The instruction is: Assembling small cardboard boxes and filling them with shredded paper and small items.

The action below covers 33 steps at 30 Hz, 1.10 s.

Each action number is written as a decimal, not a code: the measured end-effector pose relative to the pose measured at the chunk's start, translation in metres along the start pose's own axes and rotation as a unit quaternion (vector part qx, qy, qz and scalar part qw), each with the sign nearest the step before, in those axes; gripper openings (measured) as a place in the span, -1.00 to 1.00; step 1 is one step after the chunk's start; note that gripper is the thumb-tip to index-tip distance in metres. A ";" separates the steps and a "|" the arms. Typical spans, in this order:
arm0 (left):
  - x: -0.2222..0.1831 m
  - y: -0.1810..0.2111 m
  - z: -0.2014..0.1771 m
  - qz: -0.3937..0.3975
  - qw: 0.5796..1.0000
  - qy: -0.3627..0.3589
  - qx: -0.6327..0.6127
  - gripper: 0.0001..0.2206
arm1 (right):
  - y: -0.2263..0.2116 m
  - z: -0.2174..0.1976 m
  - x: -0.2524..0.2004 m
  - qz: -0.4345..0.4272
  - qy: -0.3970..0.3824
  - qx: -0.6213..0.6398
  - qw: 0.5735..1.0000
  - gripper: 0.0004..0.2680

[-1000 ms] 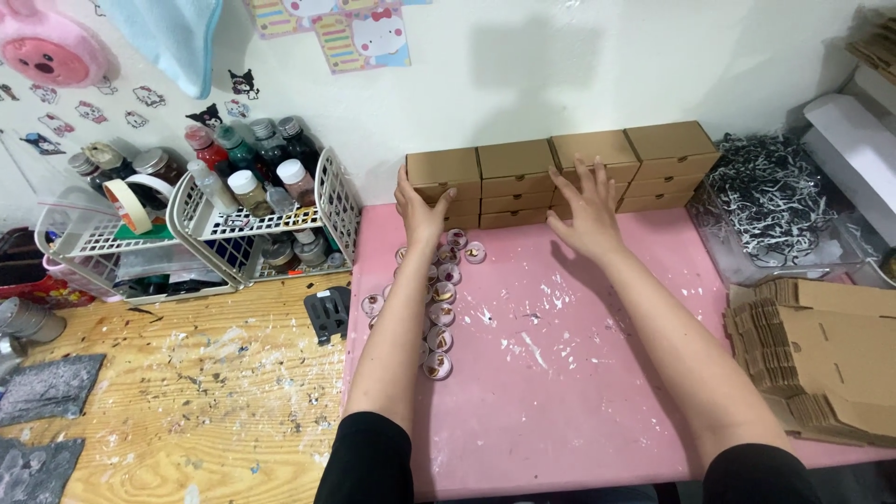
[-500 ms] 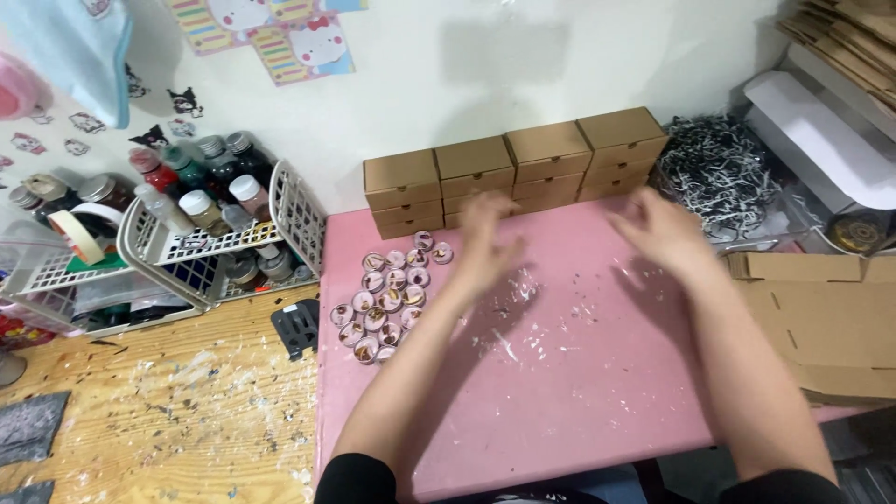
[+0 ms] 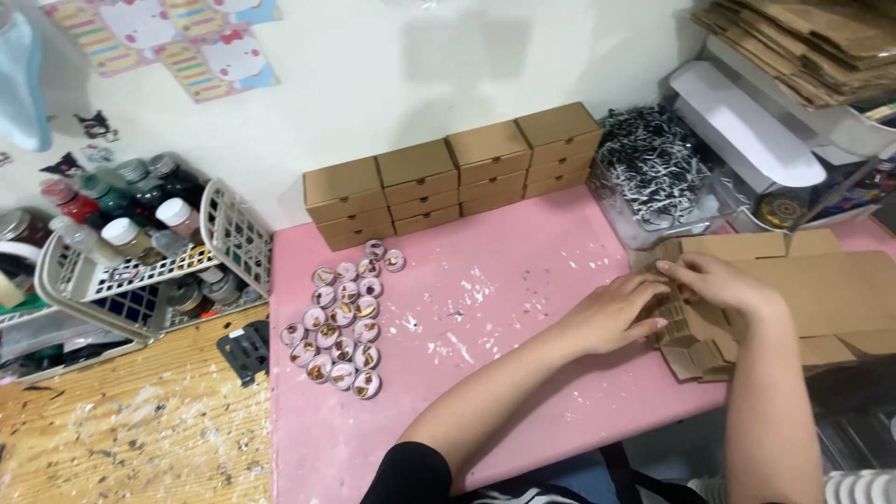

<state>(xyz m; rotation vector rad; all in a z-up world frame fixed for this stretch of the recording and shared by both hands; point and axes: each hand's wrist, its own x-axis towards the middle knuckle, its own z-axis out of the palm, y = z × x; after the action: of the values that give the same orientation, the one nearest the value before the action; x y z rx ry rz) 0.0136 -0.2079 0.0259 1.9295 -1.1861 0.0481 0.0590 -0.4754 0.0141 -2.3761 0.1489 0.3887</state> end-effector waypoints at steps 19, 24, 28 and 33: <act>0.001 -0.008 0.037 -0.016 0.983 0.060 0.173 -0.60 | -0.029 0.012 -0.038 -0.009 0.195 -0.057 0.979 -0.72; 0.002 -0.010 0.045 -0.022 0.981 0.046 0.185 -0.56 | -0.076 0.014 -0.095 -0.047 0.372 0.052 0.926 -0.76; 0.008 0.004 0.017 -0.057 0.985 0.010 0.164 -0.56 | -0.128 0.058 -0.120 -0.150 0.479 0.030 0.865 -0.81; 0.006 -0.015 -0.035 -0.311 0.768 0.170 -0.533 -0.52 | -0.164 0.111 -0.119 -0.470 0.296 0.015 0.831 -0.77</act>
<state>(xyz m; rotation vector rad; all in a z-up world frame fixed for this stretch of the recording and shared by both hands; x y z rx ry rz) 0.0413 -0.1862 0.0416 1.0853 -0.1327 -0.5092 -0.0446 -0.2796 0.0793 -2.1381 -0.7126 -0.8127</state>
